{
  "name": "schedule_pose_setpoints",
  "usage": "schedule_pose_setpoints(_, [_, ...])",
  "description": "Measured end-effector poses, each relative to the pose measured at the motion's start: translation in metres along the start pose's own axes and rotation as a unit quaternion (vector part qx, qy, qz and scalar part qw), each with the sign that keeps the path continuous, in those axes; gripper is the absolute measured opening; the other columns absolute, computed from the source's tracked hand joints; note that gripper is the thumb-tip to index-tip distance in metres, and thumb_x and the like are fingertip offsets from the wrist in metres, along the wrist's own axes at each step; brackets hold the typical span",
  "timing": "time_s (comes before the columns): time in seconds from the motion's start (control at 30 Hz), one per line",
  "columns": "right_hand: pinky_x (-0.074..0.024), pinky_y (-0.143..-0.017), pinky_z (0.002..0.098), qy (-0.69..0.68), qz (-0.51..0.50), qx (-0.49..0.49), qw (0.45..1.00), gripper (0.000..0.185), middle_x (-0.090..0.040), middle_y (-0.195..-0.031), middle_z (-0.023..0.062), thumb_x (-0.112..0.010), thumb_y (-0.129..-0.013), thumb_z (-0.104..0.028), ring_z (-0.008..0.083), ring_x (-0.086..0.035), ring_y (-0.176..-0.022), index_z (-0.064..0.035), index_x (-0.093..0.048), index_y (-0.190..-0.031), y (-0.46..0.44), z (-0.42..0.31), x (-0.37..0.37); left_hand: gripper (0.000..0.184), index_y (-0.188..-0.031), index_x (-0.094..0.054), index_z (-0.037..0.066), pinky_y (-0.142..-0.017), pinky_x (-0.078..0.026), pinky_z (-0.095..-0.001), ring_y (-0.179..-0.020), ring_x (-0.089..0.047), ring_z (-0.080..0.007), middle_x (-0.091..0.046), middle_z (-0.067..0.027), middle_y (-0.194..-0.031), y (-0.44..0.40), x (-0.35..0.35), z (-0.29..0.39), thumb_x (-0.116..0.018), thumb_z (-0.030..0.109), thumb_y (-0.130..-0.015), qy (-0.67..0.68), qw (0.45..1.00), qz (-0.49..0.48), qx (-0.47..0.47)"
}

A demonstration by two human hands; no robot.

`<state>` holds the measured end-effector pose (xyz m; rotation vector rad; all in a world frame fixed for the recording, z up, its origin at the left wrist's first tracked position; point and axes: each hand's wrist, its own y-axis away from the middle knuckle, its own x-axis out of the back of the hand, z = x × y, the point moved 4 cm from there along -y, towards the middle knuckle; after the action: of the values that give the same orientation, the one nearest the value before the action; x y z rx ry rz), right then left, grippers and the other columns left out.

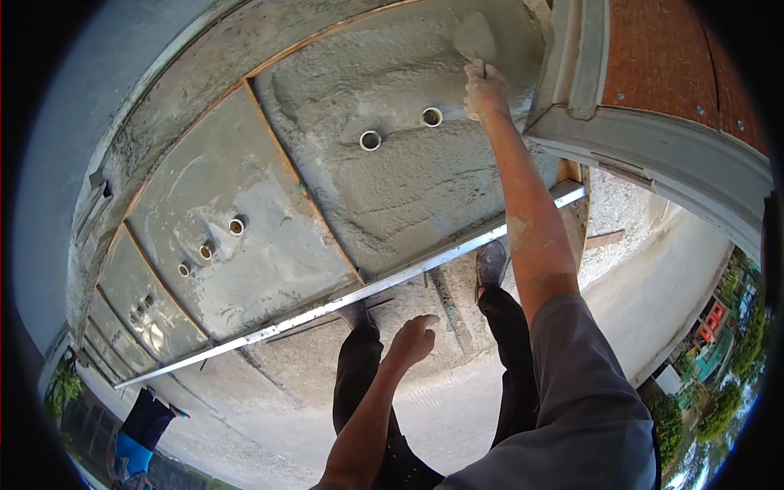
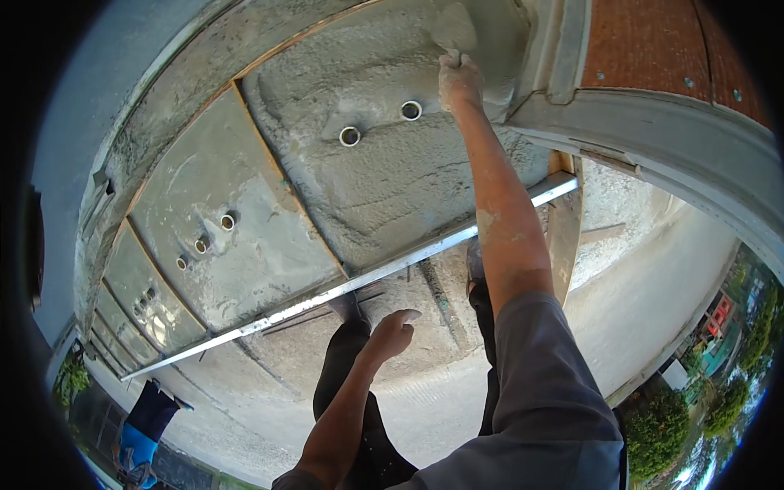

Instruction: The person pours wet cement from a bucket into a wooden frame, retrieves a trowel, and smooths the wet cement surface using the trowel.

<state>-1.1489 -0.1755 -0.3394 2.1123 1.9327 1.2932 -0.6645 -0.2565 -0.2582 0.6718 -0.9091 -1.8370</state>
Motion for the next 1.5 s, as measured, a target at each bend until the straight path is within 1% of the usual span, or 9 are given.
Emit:
schedule_pose_setpoints(0.03, [-0.0545,-0.081,0.0416,-0.030,-0.052,-0.038,0.997,0.045,-0.073,-0.109,0.0162,-0.058,-0.094,-0.043,0.0339,-0.071,-0.100,-0.0068,-0.064,-0.120,0.022,-0.010,-0.006,0.041,-0.124,-0.065,0.002,-0.104,-0.046,-0.0446,-0.118,-0.061,-0.0411,-0.065,-0.0275,-0.124,0.000,0.002,0.000,-0.050,0.009,-0.088,0.000,1.000,0.000,-0.002])
schedule_pose_setpoints(0.13, [-0.0547,-0.081,0.0470,0.177,-0.038,0.284,0.942,0.041,-0.073,-0.104,0.0184,-0.055,-0.095,-0.042,0.0377,-0.070,-0.097,-0.0115,-0.065,-0.120,0.052,-0.001,-0.024,0.040,-0.124,-0.066,0.002,-0.104,-0.046,-0.0447,-0.118,-0.060,-0.0415,-0.064,-0.0275,-0.124,0.003,0.007,-0.001,-0.050,0.009,-0.088,0.015,1.000,0.012,-0.014])
schedule_pose_setpoints(0.23, [-0.0547,-0.083,0.0505,0.238,-0.078,0.360,0.898,0.037,-0.071,-0.103,0.0199,-0.052,-0.095,-0.040,0.0398,-0.069,-0.096,-0.0166,-0.066,-0.121,0.079,0.022,-0.035,0.040,-0.124,-0.066,0.002,-0.104,-0.046,-0.0448,-0.118,-0.060,-0.0418,-0.064,-0.0275,-0.125,0.006,0.011,0.000,-0.050,0.009,-0.088,0.013,1.000,0.013,-0.006])
schedule_pose_setpoints(0.73, [-0.0533,-0.092,0.0506,0.338,0.118,0.138,0.924,0.035,-0.071,-0.111,0.0167,-0.049,-0.095,-0.038,0.0412,-0.066,-0.106,-0.0224,-0.069,-0.120,-0.020,0.022,0.010,0.042,-0.125,-0.065,-0.001,-0.106,-0.045,-0.0402,-0.122,-0.060,-0.0388,-0.064,-0.0264,-0.127,0.017,0.023,0.012,-0.047,0.005,-0.088,0.024,1.000,0.014,-0.013])
schedule_pose_setpoints(0.83, [-0.0528,-0.094,0.0503,0.367,0.099,0.181,0.907,0.035,-0.070,-0.110,0.0199,-0.049,-0.095,-0.039,0.0421,-0.065,-0.107,-0.0199,-0.069,-0.117,0.008,0.004,-0.003,0.042,-0.125,-0.065,-0.001,-0.105,-0.046,-0.0406,-0.121,-0.060,-0.0387,-0.064,-0.0265,-0.126,0.016,0.022,0.012,-0.047,0.005,-0.088,0.034,0.999,0.010,-0.010])
schedule_pose_setpoints(1.03, [-0.0523,-0.085,0.0515,0.216,-0.079,0.354,0.907,0.038,-0.070,-0.103,0.0225,-0.052,-0.095,-0.040,0.0451,-0.065,-0.098,-0.0068,-0.067,-0.105,0.089,-0.046,-0.098,0.042,-0.125,-0.065,-0.001,-0.104,-0.046,-0.0421,-0.120,-0.060,-0.0402,-0.064,-0.0283,-0.124,0.021,0.029,0.021,-0.047,0.005,-0.088,0.037,0.999,0.021,0.005])
schedule_pose_setpoints(1.13, [-0.0527,-0.068,0.0500,0.179,-0.253,0.342,0.887,0.039,-0.071,-0.086,0.0193,-0.054,-0.095,-0.041,0.0402,-0.067,-0.074,-0.0036,-0.065,-0.101,0.090,-0.069,-0.147,0.042,-0.125,-0.064,-0.002,-0.104,-0.046,-0.0431,-0.119,-0.060,-0.0410,-0.064,-0.0289,-0.123,0.017,0.017,0.012,-0.047,0.005,-0.087,0.046,0.999,0.019,-0.001])
schedule_pose_setpoints(1.2, [-0.0454,-0.045,0.0343,0.202,-0.346,0.243,0.883,0.038,-0.057,-0.067,0.0053,-0.056,-0.100,-0.042,0.0130,-0.054,-0.050,-0.0070,-0.067,-0.111,0.102,-0.093,-0.170,0.042,-0.125,-0.064,-0.003,-0.104,-0.046,-0.0437,-0.119,-0.060,-0.0413,-0.064,-0.0292,-0.123,0.014,0.014,0.008,-0.047,0.004,-0.087,0.047,0.999,0.022,-0.003])
schedule_pose_setpoints(1.5, [-0.0450,-0.043,0.0344,0.280,-0.455,0.235,0.812,0.045,-0.055,-0.066,0.0048,-0.057,-0.098,-0.048,0.0166,-0.056,-0.052,-0.0035,-0.065,-0.097,0.108,-0.112,-0.187,0.035,-0.117,-0.067,-0.002,-0.096,-0.049,-0.0482,-0.109,-0.063,-0.0434,-0.067,-0.0280,-0.114,0.022,0.009,0.007,-0.051,0.005,-0.086,0.042,0.998,0.053,-0.013])
